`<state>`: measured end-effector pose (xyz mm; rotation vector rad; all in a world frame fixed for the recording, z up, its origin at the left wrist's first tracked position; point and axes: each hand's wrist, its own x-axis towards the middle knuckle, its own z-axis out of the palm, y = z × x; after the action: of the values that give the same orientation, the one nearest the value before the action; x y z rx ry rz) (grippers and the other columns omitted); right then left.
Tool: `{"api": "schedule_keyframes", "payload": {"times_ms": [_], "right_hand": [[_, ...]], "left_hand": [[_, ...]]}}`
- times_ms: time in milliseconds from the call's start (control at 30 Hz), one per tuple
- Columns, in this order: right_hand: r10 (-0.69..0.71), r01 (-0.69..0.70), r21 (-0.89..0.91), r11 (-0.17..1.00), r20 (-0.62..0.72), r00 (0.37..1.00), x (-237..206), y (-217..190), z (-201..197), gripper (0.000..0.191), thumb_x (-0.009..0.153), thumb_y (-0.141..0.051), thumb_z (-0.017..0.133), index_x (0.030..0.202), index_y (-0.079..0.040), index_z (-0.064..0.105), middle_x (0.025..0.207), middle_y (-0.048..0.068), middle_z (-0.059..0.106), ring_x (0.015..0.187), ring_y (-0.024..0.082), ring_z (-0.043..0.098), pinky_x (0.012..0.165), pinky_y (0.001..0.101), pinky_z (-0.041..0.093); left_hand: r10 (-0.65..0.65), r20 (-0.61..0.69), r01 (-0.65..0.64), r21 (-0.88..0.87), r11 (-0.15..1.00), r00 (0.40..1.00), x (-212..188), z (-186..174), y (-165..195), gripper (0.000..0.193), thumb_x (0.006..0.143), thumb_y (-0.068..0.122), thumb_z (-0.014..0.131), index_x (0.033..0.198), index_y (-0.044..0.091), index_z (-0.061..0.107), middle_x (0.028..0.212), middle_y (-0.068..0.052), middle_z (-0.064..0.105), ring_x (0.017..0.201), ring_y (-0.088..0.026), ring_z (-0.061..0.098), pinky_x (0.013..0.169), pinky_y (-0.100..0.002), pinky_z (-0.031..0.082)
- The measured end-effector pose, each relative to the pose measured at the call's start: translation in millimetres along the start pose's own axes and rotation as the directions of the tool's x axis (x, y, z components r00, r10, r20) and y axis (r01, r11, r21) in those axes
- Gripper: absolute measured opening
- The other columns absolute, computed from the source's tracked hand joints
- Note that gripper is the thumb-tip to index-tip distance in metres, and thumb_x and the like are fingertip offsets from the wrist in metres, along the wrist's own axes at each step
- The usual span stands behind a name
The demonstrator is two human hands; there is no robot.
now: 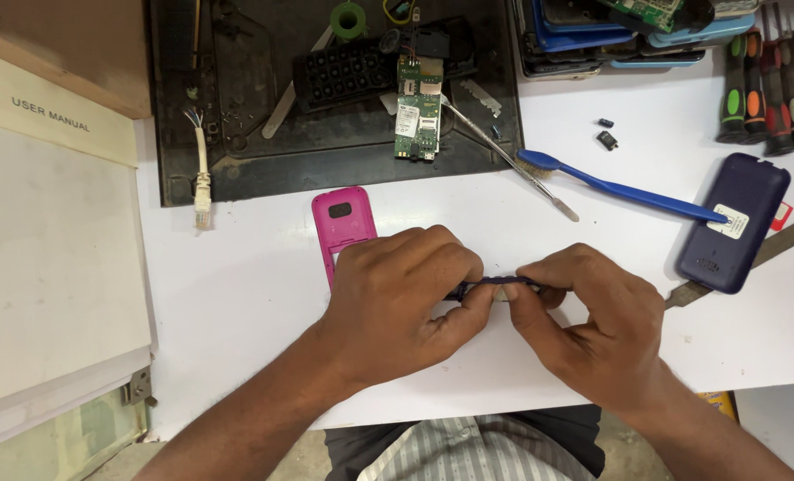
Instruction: The person disassembles a small feature phone, separating the pink housing from the body and lifting out the circuit board. They brush the keypad and internal components with a toothbrush, then reassemble the phone, insert the battery, and use a pry tool and screwdriver on the rear housing.
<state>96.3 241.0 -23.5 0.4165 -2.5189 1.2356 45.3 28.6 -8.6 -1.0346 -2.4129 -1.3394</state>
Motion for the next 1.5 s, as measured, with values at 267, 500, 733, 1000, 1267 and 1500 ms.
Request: {"api": "schedule_keyframes", "payload": {"times_ms": [267, 500, 733, 1000, 1267, 1500], "right_hand": [[-0.006, -0.015, -0.093, 0.996, -0.223, 0.975, -2.3, 3.1, -6.4, 0.018, 0.084, 0.007, 0.08, 0.096, 0.005, 0.066, 0.096, 0.018, 0.072, 0.063, 0.014, 0.065, 0.046, 0.0236, 0.039], [-0.237, 0.204, -0.251, 0.946, -0.11, 0.965, -4.9, -0.7, -4.8, 0.023, 0.083, 0.004, 0.084, 0.098, 0.002, 0.066, 0.1, 0.017, 0.07, 0.079, 0.021, 0.07, 0.063, 0.0318, 0.055], [-0.039, 0.058, 0.154, 0.986, -0.125, 0.991, 1.4, -5.7, -0.6, 0.032, 0.091, -0.009, 0.076, 0.116, 0.001, 0.059, 0.118, 0.014, 0.058, 0.092, 0.015, 0.066, 0.076, 0.026, 0.059], [0.423, -0.48, 0.689, 0.544, 0.269, 0.865, -4.0, 23.9, -17.0, 0.034, 0.109, -0.024, 0.054, 0.117, 0.006, 0.065, 0.099, 0.013, 0.07, 0.079, 0.017, 0.064, 0.069, 0.0314, 0.055], [0.402, -0.562, 0.648, 0.515, 0.397, 0.825, -7.4, 34.5, -16.0, 0.031, 0.108, -0.023, 0.055, 0.107, 0.005, 0.069, 0.082, 0.01, 0.066, 0.072, 0.016, 0.062, 0.062, 0.0324, 0.054], [0.411, -0.619, 0.676, 0.4, 0.472, 0.78, -2.7, 33.3, -13.1, 0.034, 0.103, -0.026, 0.055, 0.107, 0.004, 0.07, 0.084, 0.009, 0.069, 0.069, 0.015, 0.063, 0.06, 0.0315, 0.054]], "left_hand": [[0.009, -0.316, 0.008, 0.055, 0.998, 0.949, 1.0, -6.7, 2.6, 0.025, 0.083, 0.013, 0.078, 0.09, 0.004, 0.057, 0.088, -0.011, 0.059, 0.079, -0.025, 0.057, 0.069, -0.036, 0.045], [-0.448, 0.29, 0.521, -0.633, 0.573, 0.846, -5.0, 12.6, -2.0, 0.025, 0.095, 0.027, 0.074, 0.103, 0.004, 0.071, 0.089, 0.0, 0.074, 0.079, -0.003, 0.067, 0.065, -0.022, 0.053], [-0.513, 0.285, 0.568, -0.602, 0.561, 0.81, -7.9, 14.4, -10.0, 0.028, 0.102, 0.027, 0.066, 0.094, 0.001, 0.07, 0.083, -0.005, 0.075, 0.074, -0.007, 0.067, 0.063, -0.024, 0.055], [-0.464, 0.37, 0.586, -0.615, 0.527, 0.805, -10.0, 14.2, -12.1, 0.026, 0.103, 0.027, 0.063, 0.095, 0.002, 0.067, 0.086, -0.008, 0.075, 0.08, -0.01, 0.073, 0.067, -0.026, 0.059], [-0.461, 0.41, 0.59, -0.717, 0.37, 0.787, -8.4, 15.5, -17.9, 0.026, 0.103, 0.024, 0.061, 0.105, -0.001, 0.066, 0.083, -0.009, 0.074, 0.073, -0.011, 0.072, 0.062, -0.025, 0.06], [-0.442, 0.443, 0.606, -0.71, 0.359, 0.78, -10.1, 18.0, -22.4, 0.025, 0.104, 0.022, 0.061, 0.103, -0.002, 0.067, 0.08, -0.009, 0.073, 0.069, -0.012, 0.07, 0.061, -0.026, 0.059]]}}
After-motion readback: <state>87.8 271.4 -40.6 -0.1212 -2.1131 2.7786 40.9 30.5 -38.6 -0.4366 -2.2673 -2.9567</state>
